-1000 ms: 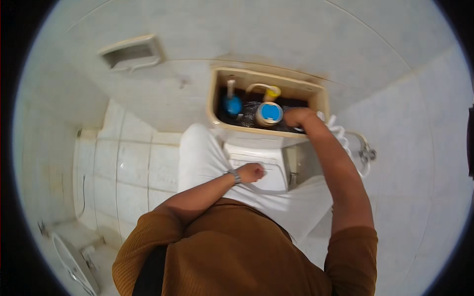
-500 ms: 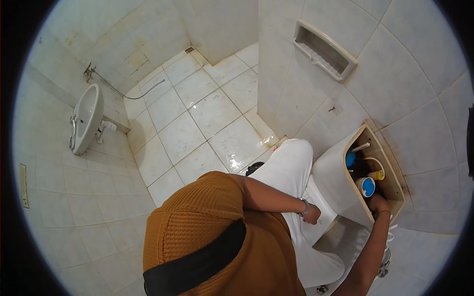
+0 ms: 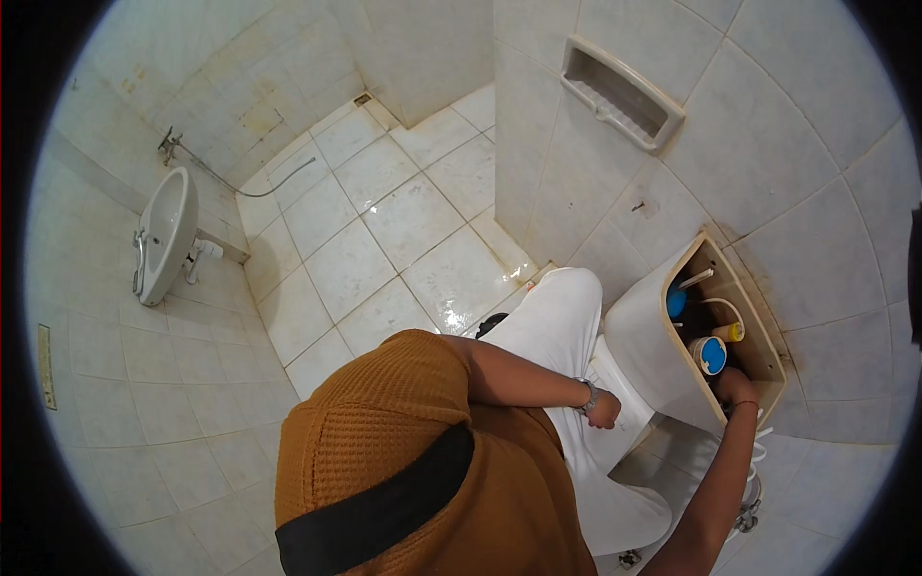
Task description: Inspecting and repairing the internal valves and components of a toilet water tank.
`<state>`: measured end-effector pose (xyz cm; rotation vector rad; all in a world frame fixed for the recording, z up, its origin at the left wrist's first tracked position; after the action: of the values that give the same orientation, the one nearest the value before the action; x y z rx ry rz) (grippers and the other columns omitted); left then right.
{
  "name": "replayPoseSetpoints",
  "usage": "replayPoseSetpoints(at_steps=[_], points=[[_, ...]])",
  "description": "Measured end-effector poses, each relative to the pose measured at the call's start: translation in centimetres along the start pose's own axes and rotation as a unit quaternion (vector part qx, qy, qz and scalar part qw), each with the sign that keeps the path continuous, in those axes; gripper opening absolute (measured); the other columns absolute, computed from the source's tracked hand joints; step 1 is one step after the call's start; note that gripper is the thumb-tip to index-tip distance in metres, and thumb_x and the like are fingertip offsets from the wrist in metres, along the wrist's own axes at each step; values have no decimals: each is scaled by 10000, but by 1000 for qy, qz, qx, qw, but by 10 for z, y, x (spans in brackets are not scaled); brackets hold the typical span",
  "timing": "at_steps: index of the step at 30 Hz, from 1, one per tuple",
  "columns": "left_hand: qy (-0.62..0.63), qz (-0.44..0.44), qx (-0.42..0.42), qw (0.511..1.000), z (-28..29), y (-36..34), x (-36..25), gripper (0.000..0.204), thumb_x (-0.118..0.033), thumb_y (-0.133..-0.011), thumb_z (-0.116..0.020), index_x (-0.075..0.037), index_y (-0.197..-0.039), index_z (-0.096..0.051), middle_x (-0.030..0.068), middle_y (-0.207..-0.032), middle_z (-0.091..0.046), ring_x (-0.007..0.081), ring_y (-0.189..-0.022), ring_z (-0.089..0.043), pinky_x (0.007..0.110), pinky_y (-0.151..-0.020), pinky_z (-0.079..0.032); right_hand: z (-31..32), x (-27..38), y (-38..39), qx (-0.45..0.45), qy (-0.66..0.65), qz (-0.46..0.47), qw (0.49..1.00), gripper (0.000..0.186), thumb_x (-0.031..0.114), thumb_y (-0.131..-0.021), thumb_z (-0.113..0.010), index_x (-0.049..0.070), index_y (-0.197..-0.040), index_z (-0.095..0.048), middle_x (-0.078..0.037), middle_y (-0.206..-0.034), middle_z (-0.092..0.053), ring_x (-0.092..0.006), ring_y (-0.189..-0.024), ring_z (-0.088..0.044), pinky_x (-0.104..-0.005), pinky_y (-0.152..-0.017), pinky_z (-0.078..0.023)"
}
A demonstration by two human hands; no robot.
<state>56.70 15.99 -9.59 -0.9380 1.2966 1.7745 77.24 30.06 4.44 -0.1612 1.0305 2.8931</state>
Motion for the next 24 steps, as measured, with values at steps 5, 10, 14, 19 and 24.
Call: replayPoseSetpoints(at_steps=[5, 10, 14, 19, 24], points=[[-2, 6, -3, 1000, -2, -3, 3, 306, -248, -858, -566, -48, -643, -650, 41, -607, -642, 161, -565, -620, 349, -590, -491, -4, -6, -4, -3, 13, -8, 1000, 274, 237, -832, -661, 21, -989, -722, -246, -1082, -659, -386, -1016, -652, -451, -872, -526], [15, 11, -12, 1000, -1, -3, 4, 300, -258, -863, -573, -52, -662, -657, 40, -623, -650, 159, -584, -631, 347, -598, -495, -8, -12, -7, -1, 31, -14, 999, 281, 245, -841, -660, 25, -1003, -723, -241, -1095, -657, -387, -1032, -645, -448, -879, -526], [13, 11, 6, 1000, -3, -3, 3, 307, -266, -869, -579, -50, -666, -656, 42, -630, -653, 158, -586, -633, 347, -603, -498, -12, -16, -11, -9, 21, -6, 1000, 269, 216, -824, -652, 14, -988, -717, -249, -1067, -663, -397, -996, -654, -449, -854, -528], [11, 9, -2, 1000, -3, -2, 2, 309, -261, -869, -578, -52, -654, -653, 42, -634, -656, 158, -573, -628, 349, -595, -494, -14, -17, -14, -10, 22, 6, 1000, 247, 188, -808, -644, 8, -962, -716, -258, -1028, -671, -405, -955, -664, -449, -825, -531], [1, 4, 8, 1000, -5, -6, 3, 312, -261, -865, -566, -52, -650, -651, 45, -599, -642, 161, -566, -619, 355, -594, -489, -20, -25, -20, -18, 22, 10, 1000, 257, 176, -818, -636, 9, -1002, -702, -262, -1064, -660, -405, -968, -661, -446, -808, -538]])
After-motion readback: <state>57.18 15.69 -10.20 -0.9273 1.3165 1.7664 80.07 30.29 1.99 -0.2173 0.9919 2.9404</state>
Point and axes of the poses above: each hand's wrist, its own y-axis away from the middle knuckle, its own z-axis out of the back of the hand, x = y × z, the point moved 9 cm from there along -y, towards the middle knuckle
